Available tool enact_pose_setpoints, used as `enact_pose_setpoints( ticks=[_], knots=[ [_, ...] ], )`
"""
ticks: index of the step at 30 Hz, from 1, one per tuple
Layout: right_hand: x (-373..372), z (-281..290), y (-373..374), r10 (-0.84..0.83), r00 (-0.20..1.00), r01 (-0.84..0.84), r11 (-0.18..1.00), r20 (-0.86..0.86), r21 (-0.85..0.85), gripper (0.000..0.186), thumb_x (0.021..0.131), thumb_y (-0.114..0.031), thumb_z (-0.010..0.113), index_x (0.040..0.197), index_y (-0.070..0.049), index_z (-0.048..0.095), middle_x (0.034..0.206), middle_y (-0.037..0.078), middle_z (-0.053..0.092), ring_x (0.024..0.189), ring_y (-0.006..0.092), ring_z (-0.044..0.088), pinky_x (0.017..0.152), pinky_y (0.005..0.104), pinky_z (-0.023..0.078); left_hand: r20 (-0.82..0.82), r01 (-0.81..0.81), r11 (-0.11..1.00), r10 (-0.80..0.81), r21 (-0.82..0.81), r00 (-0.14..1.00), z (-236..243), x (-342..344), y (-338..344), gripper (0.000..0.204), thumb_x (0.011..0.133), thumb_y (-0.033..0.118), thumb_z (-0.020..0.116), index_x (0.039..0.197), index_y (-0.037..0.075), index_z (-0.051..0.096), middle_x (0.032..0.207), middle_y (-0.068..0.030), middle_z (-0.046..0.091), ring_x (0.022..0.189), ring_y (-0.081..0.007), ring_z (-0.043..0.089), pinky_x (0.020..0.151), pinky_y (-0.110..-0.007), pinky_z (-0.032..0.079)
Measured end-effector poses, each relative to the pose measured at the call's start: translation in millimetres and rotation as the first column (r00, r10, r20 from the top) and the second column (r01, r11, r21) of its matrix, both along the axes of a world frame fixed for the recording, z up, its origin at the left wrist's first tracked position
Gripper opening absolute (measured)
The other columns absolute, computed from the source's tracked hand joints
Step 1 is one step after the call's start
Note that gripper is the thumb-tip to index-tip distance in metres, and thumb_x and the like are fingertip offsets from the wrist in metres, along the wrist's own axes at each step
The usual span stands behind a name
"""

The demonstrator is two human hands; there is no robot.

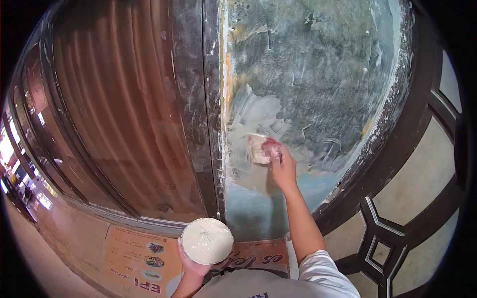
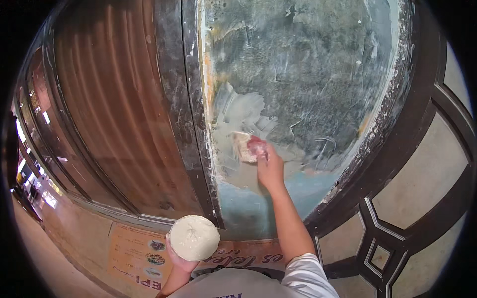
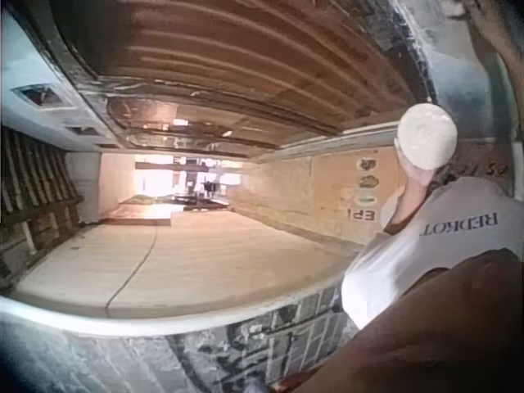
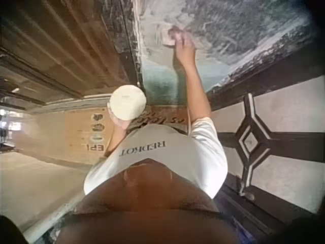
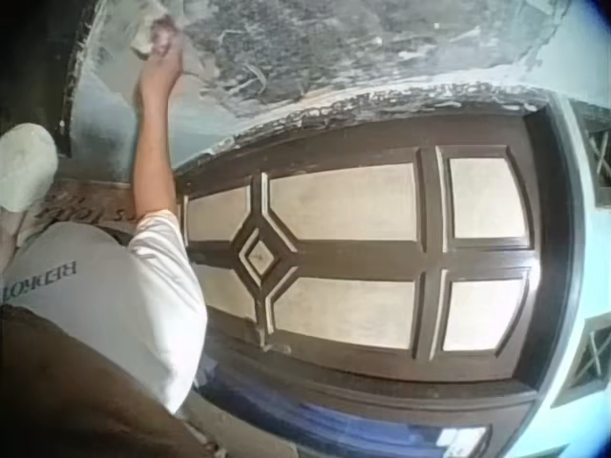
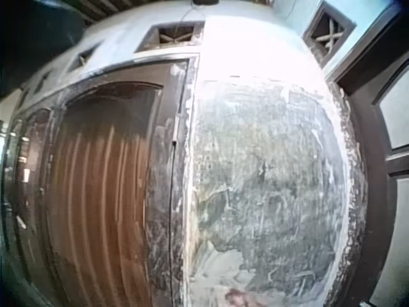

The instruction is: The person applies a coating of white putty to a section of wall using a putty knife. They pick up the putty from a round container and spread it across the surface with multiple strokes.

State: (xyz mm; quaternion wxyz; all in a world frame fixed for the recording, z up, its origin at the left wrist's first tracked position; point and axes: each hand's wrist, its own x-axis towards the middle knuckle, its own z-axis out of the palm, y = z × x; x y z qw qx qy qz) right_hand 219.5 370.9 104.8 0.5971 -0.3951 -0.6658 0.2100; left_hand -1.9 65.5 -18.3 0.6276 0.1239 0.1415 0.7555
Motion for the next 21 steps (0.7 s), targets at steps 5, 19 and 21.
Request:
enact_pose_setpoints(
  ticks=[5, 19, 21],
  knots=[
    [2, 22, -16, -0.006, 0.768, -0.007, 1.000, -0.641, -0.019, 0.025, 0.104, -0.019, 0.052, 0.124, -0.003, 0.054, 0.099, 0.005, 0.064, 0.065, 0.0077, 0.053, 0.055, 0.0243, 0.043, 0.050, 0.031, 0.999, -0.032, 0.024, 0.998, 4, 11, 2, 0.075, 0.094, 0.068, 0.035, 0.153, 0.022, 0.038, 0.161, -0.0082, 0.032, 0.145, -0.0384, 0.031, 0.114, -0.065, 0.026],
    [51, -37, -78, 0.369, 0.695, -0.574, 0.801, -0.617, -0.168, 0.048, 0.104, -0.013, 0.049, 0.148, -0.002, 0.035, 0.126, 0.011, 0.059, 0.094, 0.0126, 0.062, 0.064, 0.0256, 0.051, 0.182, 0.067, 0.997, -0.075, 0.046, 0.980, 18, 70, 28, 0.081, 0.093, 0.071, 0.036, 0.156, 0.020, 0.031, 0.162, -0.0116, 0.028, 0.146, -0.0417, 0.030, 0.114, -0.067, 0.027],
    [60, -42, -90, 0.386, 0.685, -0.608, 0.770, -0.617, -0.193, 0.041, 0.103, -0.013, 0.049, 0.142, 0.001, 0.041, 0.120, 0.011, 0.063, 0.089, 0.0125, 0.063, 0.066, 0.0267, 0.052, 0.037, 0.035, 0.999, -0.037, 0.032, 0.999, 30, 81, 35, 0.081, 0.092, 0.070, 0.038, 0.155, 0.019, 0.032, 0.161, -0.0111, 0.030, 0.145, -0.0394, 0.033, 0.116, -0.064, 0.027]
  ],
)
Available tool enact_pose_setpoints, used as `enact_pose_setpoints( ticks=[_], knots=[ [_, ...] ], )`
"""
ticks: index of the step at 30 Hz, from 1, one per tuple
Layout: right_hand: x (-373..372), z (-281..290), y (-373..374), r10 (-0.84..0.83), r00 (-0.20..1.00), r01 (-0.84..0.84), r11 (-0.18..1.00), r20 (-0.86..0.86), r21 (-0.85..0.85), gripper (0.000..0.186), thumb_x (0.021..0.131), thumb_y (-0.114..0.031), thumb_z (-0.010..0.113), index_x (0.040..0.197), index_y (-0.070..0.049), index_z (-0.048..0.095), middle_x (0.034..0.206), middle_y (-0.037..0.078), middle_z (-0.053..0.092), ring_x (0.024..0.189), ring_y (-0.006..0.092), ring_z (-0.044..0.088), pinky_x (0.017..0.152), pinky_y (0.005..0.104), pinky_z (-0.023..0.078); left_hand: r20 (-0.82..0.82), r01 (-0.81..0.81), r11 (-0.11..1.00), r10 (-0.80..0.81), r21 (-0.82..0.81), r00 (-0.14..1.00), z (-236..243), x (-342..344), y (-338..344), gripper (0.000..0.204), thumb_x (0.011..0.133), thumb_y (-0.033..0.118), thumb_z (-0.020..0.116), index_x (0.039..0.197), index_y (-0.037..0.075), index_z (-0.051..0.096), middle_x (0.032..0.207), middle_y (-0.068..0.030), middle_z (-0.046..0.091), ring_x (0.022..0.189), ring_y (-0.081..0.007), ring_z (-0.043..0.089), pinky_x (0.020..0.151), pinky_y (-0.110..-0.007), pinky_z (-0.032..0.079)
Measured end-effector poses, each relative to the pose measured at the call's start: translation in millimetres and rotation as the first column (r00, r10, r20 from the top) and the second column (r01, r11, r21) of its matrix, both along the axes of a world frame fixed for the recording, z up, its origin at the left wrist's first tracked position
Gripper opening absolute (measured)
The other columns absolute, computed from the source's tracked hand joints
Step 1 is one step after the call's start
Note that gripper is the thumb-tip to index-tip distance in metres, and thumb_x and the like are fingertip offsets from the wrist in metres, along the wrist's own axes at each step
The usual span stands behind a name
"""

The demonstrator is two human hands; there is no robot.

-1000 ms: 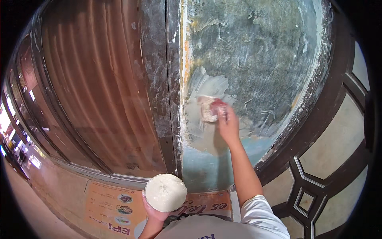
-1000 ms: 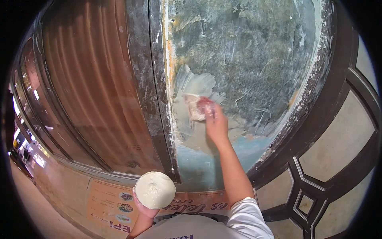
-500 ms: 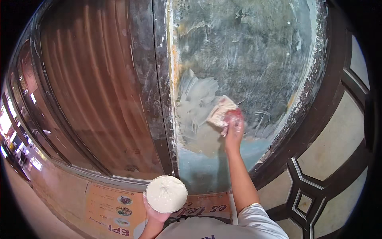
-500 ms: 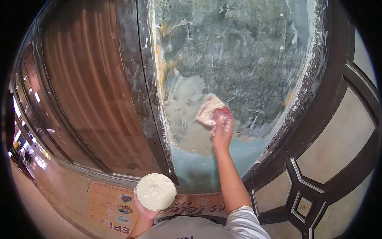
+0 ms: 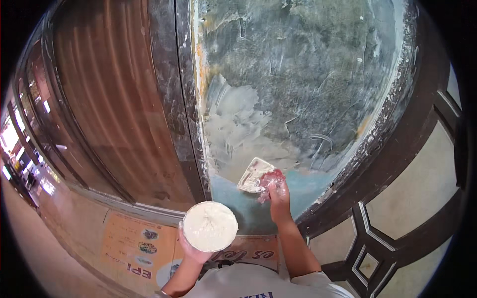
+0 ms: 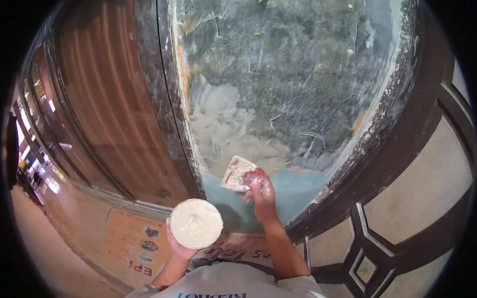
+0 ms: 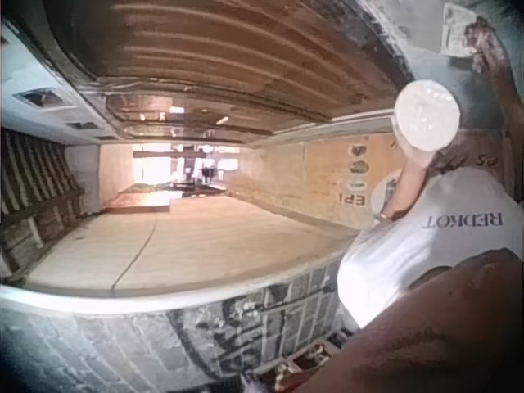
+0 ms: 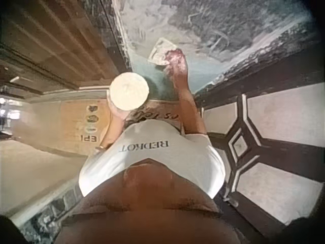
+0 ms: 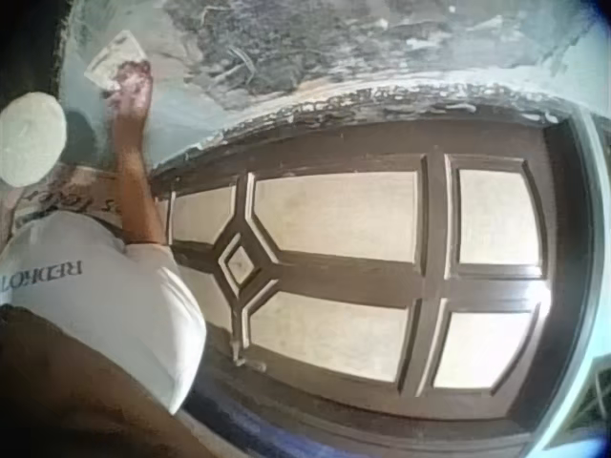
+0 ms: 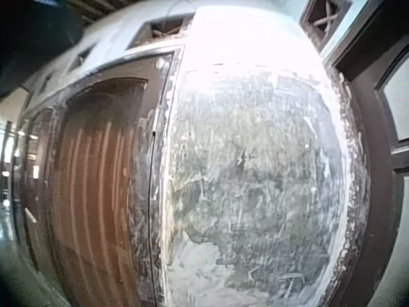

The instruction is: The person applies a coating of white putty to a section of wall using a putty knife. They pick up the putty from a round container and spread it across the surface with multiple strokes.

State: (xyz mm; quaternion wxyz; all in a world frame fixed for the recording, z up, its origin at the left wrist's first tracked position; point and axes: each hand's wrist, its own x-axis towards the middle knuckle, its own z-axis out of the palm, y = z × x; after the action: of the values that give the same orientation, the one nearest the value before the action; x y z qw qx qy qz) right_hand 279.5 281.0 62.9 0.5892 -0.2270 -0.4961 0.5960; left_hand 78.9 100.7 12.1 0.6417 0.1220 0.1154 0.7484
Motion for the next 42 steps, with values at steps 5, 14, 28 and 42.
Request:
enact_pose_setpoints(
  ticks=[5, 14, 28, 42],
  knots=[
    [22, -8, -14, 0.039, 0.964, -0.061, 0.995, 0.263, 0.077, 0.025, 0.104, -0.016, 0.049, 0.122, 0.002, 0.053, 0.101, 0.007, 0.067, 0.078, 0.0118, 0.062, 0.069, 0.0283, 0.052, 0.128, -0.015, 1.000, 0.016, -0.009, 0.992, 15, 27, 19, 0.075, 0.095, 0.065, 0.038, 0.152, 0.016, 0.040, 0.156, -0.0121, 0.040, 0.141, -0.0386, 0.040, 0.115, -0.061, 0.032],
    [70, -28, -7, -0.407, 0.735, -0.086, 0.737, 0.542, 0.670, 0.017, 0.094, -0.003, 0.059, 0.111, -0.004, 0.063, 0.106, 0.017, 0.067, 0.094, 0.0301, 0.067, 0.082, 0.0359, 0.054, 0.240, 0.057, 0.997, -0.066, 0.048, 0.969, 29, 73, 37, 0.076, 0.094, 0.063, 0.044, 0.151, 0.015, 0.040, 0.156, -0.0129, 0.039, 0.140, -0.0385, 0.040, 0.116, -0.059, 0.030],
    [146, -31, 28, -0.589, 0.607, 0.076, 0.711, 0.533, 0.699, 0.015, 0.089, -0.005, 0.060, 0.103, -0.004, 0.064, 0.099, 0.017, 0.067, 0.084, 0.0373, 0.064, 0.075, 0.0419, 0.052, 0.290, 0.028, 0.998, -0.042, 0.052, 0.956, 9, 129, 54, 0.076, 0.093, 0.065, 0.042, 0.153, 0.017, 0.038, 0.158, -0.0127, 0.036, 0.142, -0.0402, 0.037, 0.116, -0.061, 0.029],
    [137, 8, 69, 0.170, 0.972, -0.163, 0.985, 0.164, -0.055, 0.016, 0.094, -0.002, 0.061, 0.109, 0.002, 0.058, 0.097, 0.004, 0.067, 0.086, 0.0086, 0.060, 0.076, 0.0252, 0.049, 0.163, 0.002, 0.994, -0.020, 0.105, 0.986, 17, 136, 59, 0.077, 0.094, 0.063, 0.041, 0.154, 0.014, 0.036, 0.158, -0.0128, 0.036, 0.143, -0.0378, 0.037, 0.118, -0.058, 0.028]
  ],
)
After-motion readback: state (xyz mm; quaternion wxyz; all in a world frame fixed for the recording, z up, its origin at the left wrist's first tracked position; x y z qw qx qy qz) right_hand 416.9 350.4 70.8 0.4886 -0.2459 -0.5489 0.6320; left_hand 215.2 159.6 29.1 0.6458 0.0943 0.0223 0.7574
